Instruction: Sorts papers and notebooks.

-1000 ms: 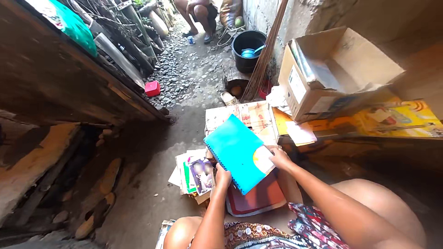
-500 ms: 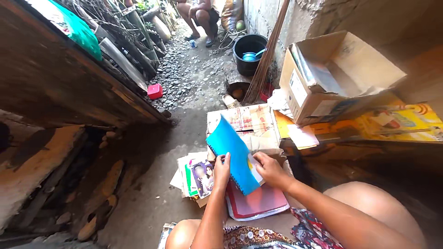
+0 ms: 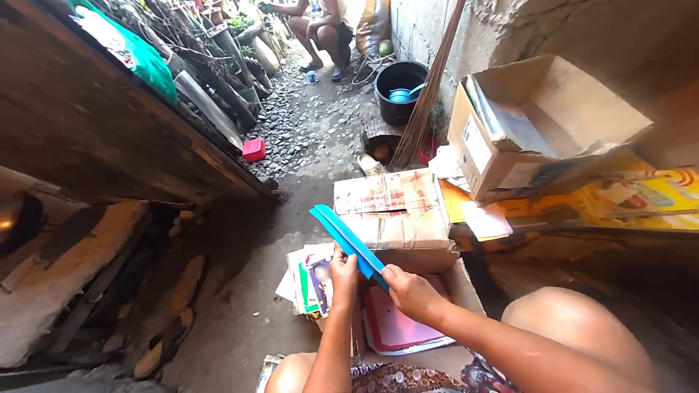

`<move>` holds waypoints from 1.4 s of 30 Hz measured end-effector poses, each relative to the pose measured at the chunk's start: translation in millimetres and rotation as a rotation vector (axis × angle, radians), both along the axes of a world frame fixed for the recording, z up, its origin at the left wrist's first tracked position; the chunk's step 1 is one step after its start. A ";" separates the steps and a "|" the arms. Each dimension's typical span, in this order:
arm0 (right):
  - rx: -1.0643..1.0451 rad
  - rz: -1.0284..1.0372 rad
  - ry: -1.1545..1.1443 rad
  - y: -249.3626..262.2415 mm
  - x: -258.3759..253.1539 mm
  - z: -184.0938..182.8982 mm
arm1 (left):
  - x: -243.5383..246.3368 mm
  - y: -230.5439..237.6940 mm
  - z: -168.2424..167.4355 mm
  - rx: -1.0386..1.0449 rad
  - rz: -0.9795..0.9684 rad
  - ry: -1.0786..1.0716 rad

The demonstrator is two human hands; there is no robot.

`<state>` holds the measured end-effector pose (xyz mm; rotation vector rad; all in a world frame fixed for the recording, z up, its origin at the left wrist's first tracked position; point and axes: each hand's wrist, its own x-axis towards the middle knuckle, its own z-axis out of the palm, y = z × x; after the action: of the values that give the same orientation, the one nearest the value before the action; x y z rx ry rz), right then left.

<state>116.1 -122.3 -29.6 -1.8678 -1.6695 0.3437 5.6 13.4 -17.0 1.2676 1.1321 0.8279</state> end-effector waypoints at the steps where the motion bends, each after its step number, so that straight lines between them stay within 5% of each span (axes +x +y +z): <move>1: 0.004 -0.015 0.016 0.0 0.8 -0.7 | 1.4 -2.2 0.6 0.006 0.008 -0.037; 5: -0.146 -0.152 0.243 2.8 21.2 14.5 | 6.1 -4.3 4.2 0.120 0.065 -0.101; 11: -0.088 -0.374 0.624 6.8 85.9 8.4 | -13.8 13.1 22.0 0.200 0.086 0.039; 18: -0.024 -0.532 0.732 -7.7 116.8 1.1 | -55.0 35.0 47.0 0.287 0.054 0.667; 23: -0.021 -0.523 0.742 -10.6 110.9 1.1 | -49.8 30.8 33.5 0.464 0.050 1.049; 27: -0.043 -0.448 0.752 -9.7 96.8 7.6 | -32.9 15.3 31.0 0.578 -0.079 0.798; 34: -0.092 -0.300 0.511 -12.3 56.8 13.6 | 17.7 -25.5 13.6 -0.118 -0.449 0.118; 42: 0.011 -0.098 0.092 -19.5 23.0 -13.3 | 36.3 -36.5 -0.1 -0.190 -0.324 0.087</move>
<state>139.1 -141.8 -42.9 -1.8893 -1.5104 0.3736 41.9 -23.0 -17.1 1.2918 1.0124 0.4182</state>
